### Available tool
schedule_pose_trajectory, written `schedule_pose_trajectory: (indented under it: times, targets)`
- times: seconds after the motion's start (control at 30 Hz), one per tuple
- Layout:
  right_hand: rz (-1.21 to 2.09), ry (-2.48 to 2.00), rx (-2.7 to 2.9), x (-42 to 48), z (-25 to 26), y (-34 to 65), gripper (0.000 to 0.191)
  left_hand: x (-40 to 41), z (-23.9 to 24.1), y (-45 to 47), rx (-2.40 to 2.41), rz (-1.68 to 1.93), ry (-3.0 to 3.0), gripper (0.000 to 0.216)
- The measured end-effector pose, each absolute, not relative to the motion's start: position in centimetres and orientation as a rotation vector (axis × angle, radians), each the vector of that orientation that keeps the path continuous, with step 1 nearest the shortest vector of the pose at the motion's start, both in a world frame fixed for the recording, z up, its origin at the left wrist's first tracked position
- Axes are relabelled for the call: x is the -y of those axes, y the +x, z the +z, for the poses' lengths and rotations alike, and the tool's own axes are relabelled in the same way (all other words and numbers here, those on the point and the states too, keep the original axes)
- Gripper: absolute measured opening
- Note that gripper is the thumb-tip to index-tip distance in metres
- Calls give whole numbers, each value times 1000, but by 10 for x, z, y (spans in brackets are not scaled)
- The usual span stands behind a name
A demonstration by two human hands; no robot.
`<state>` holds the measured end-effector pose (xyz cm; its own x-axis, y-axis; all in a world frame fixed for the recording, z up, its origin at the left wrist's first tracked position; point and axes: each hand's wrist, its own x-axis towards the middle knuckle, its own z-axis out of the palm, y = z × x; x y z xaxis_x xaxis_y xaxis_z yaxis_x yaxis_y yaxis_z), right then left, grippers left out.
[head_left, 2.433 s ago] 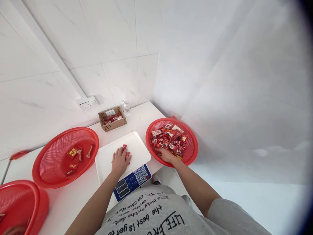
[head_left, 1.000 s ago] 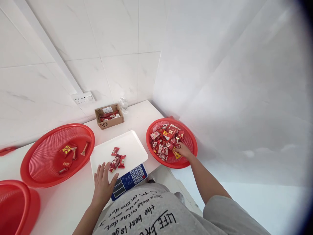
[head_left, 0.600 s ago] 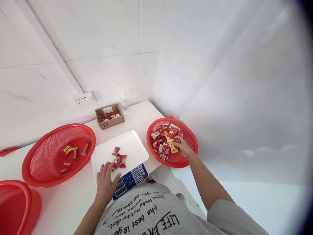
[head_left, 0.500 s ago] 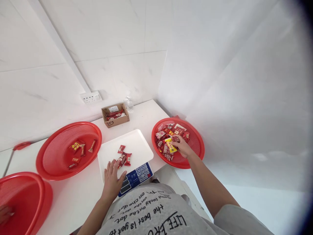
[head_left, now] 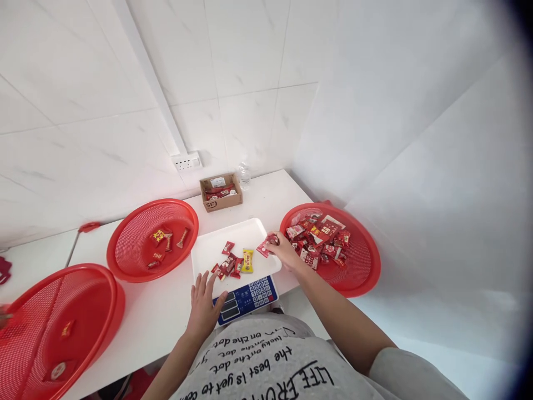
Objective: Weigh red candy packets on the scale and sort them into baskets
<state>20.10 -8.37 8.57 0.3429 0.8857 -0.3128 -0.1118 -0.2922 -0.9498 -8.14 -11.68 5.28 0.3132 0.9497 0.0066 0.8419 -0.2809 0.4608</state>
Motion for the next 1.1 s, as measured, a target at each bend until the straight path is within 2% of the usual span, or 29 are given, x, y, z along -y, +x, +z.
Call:
schedule_pose_trajectory:
  times: [0.73,1.1]
  targets:
    - [1300,-1465,756,68,95,159,37,122,50,-80,-1550,393,2234,51]
    - [1312,-1464,575,77,93,179,37,122,46,-78,-1526,406,2186,49]
